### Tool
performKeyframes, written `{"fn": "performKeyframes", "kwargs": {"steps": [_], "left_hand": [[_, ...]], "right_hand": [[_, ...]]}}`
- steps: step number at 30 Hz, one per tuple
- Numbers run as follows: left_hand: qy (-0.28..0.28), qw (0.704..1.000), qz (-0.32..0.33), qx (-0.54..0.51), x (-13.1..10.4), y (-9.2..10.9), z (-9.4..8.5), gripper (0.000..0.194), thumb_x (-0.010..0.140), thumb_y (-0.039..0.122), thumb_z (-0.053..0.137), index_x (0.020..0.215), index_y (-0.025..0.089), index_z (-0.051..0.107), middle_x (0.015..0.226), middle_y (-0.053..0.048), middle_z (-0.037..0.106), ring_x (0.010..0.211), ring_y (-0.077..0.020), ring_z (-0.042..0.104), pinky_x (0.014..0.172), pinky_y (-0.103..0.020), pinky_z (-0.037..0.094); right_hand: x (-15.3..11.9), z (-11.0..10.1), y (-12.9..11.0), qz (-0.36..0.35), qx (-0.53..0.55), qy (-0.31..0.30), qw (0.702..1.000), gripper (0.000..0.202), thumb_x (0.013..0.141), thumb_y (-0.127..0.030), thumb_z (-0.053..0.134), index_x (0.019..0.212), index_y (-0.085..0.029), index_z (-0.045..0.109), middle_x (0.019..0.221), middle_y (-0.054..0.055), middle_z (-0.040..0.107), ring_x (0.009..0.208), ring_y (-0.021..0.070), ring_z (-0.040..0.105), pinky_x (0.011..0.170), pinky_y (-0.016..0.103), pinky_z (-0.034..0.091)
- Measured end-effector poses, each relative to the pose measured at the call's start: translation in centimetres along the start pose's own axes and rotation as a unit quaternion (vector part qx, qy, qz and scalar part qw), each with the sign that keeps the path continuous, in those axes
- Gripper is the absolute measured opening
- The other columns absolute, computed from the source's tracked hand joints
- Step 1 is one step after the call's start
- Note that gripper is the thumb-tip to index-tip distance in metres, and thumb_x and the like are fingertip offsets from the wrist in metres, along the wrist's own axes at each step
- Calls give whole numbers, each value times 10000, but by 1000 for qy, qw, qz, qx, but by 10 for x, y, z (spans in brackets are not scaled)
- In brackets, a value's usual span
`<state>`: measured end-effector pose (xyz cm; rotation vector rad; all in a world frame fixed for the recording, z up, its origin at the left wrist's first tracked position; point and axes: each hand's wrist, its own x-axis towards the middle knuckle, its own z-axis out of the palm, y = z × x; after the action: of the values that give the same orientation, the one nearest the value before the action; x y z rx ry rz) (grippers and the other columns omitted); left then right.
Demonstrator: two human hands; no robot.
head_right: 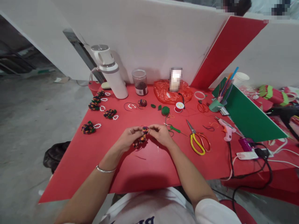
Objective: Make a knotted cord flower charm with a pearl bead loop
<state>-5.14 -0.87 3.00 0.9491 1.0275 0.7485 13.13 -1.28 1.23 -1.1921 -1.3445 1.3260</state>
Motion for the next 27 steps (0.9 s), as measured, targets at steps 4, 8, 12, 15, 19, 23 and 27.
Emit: {"fn": "performKeyframes", "kwargs": {"steps": [4, 8, 12, 15, 19, 23, 27], "left_hand": [[-57, 998, 6, -19, -1, -2, -2, 305, 646, 345, 854, 788, 124, 700, 670, -47, 677, 544, -118, 618, 515, -216, 461], [-79, 997, 22, 4, 0, -5, -1, 295, 682, 364, 832, 846, 140, 731, 714, -45, 672, 615, -140, 634, 551, -229, 462], [-32, 991, 80, 103, -3, -5, 8, 171, 705, 309, 776, 767, 152, 745, 598, 0, 581, 511, -87, 479, 505, -209, 374], [21, 967, 172, 186, -8, -1, 15, 109, 695, 274, 773, 737, 174, 774, 606, -10, 573, 529, -101, 454, 519, -228, 371], [-67, 961, 213, 163, -13, 6, 16, 305, 760, 398, 761, 545, 189, 704, 591, -46, 576, 585, -141, 504, 581, -267, 435], [83, 966, 237, 62, -7, 4, 8, 256, 700, 397, 837, 853, 202, 776, 827, -47, 675, 627, -124, 550, 578, -251, 450], [52, 986, 160, 2, 0, -6, 2, 323, 748, 457, 797, 895, 171, 766, 611, 4, 598, 474, -82, 441, 461, -224, 348]], "right_hand": [[0, 1, -4, -80, -46, 48, 995, 185, 816, -370, 688, 869, -195, 714, 786, 27, 702, 686, 148, 593, 654, 280, 488], [-4, 2, -10, -144, -122, 80, 979, 166, 888, -342, 630, 875, -199, 712, 798, 39, 681, 695, 154, 586, 640, 278, 469], [-11, 2, -17, -206, -182, 129, 953, 164, 933, -323, 602, 898, -208, 714, 807, 37, 656, 689, 155, 574, 630, 288, 455], [-15, 0, -22, -244, -210, 204, 924, 164, 956, -329, 596, 920, -219, 712, 853, 55, 660, 727, 173, 578, 679, 318, 477], [-13, -6, -25, -219, -144, 177, 949, 210, 949, -399, 614, 875, -220, 695, 829, 48, 657, 758, 180, 598, 717, 322, 502], [-9, -7, -21, -155, -59, 57, 985, 263, 919, -466, 648, 875, -209, 690, 834, 34, 672, 753, 164, 622, 718, 298, 516], [-6, -1, -13, -147, -64, 29, 987, 230, 915, -438, 651, 888, -215, 701, 833, 30, 675, 757, 165, 622, 719, 294, 514]]}}
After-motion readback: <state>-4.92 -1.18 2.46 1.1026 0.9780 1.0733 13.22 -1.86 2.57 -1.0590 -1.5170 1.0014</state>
